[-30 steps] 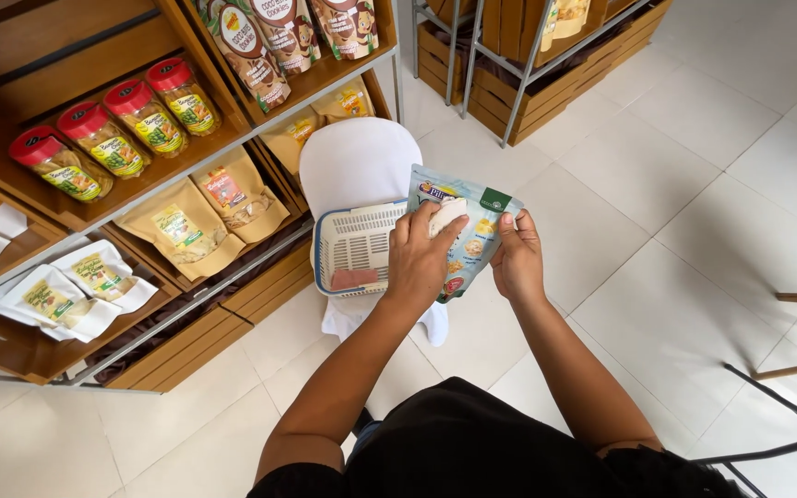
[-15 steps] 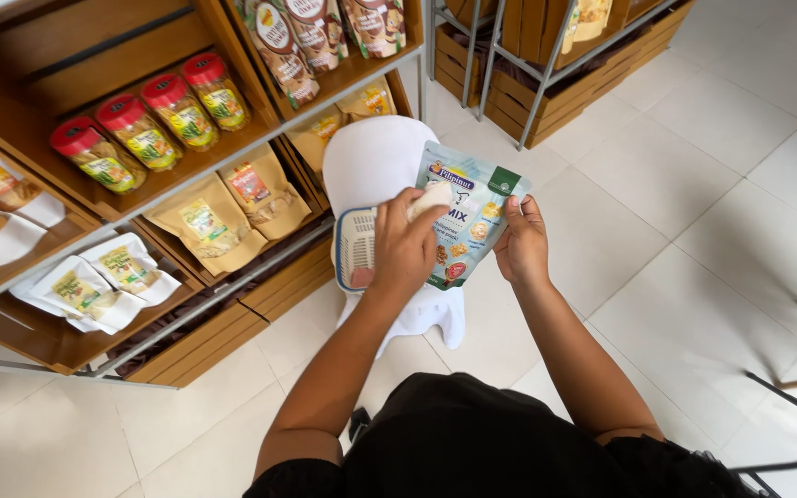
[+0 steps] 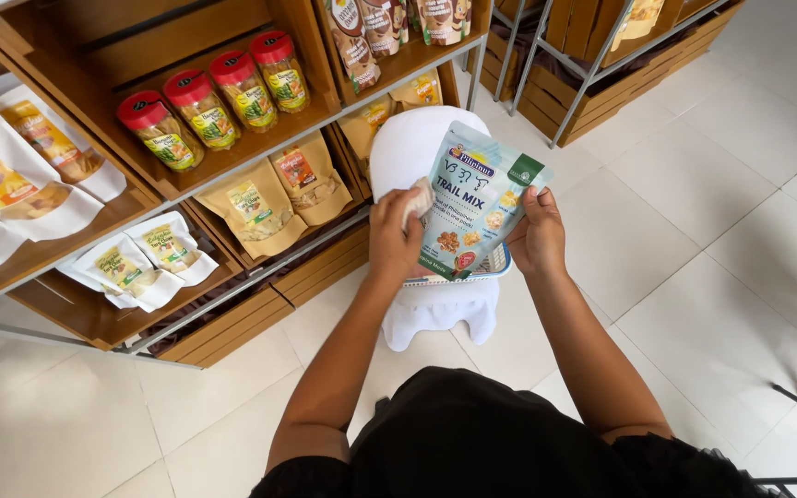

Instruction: Wiping down grocery product packages and wooden shelves with a cloth.

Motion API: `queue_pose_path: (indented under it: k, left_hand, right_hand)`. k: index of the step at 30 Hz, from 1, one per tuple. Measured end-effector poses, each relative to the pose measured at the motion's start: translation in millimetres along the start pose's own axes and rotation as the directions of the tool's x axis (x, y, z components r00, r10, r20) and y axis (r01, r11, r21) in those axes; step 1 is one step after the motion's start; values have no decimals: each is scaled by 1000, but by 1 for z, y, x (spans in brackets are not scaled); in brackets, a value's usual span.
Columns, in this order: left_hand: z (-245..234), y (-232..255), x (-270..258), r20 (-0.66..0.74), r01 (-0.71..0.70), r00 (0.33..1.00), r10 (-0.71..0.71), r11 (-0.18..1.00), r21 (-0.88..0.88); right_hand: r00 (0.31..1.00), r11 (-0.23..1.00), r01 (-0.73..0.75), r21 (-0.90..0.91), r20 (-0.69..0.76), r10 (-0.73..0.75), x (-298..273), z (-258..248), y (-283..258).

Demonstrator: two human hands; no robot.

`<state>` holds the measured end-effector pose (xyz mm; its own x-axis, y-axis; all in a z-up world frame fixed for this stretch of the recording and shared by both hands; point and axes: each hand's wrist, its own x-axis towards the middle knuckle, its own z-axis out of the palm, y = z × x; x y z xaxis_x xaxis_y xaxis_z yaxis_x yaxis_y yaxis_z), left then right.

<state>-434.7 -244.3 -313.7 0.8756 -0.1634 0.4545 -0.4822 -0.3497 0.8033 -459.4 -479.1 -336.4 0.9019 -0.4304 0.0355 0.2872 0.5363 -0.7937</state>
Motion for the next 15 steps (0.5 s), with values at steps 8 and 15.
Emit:
queue_pose_path:
  k: [8,15]
  left_hand:
    - [8,-5,-33,123,-469,883,453,841,268]
    - [-38,-51,-46,138,-495,868,477,849,185]
  right_hand:
    - [999,1000,8,-16,-39,-8,2,42,44]
    - [997,999,27,38,-71,-24,27,54,59]
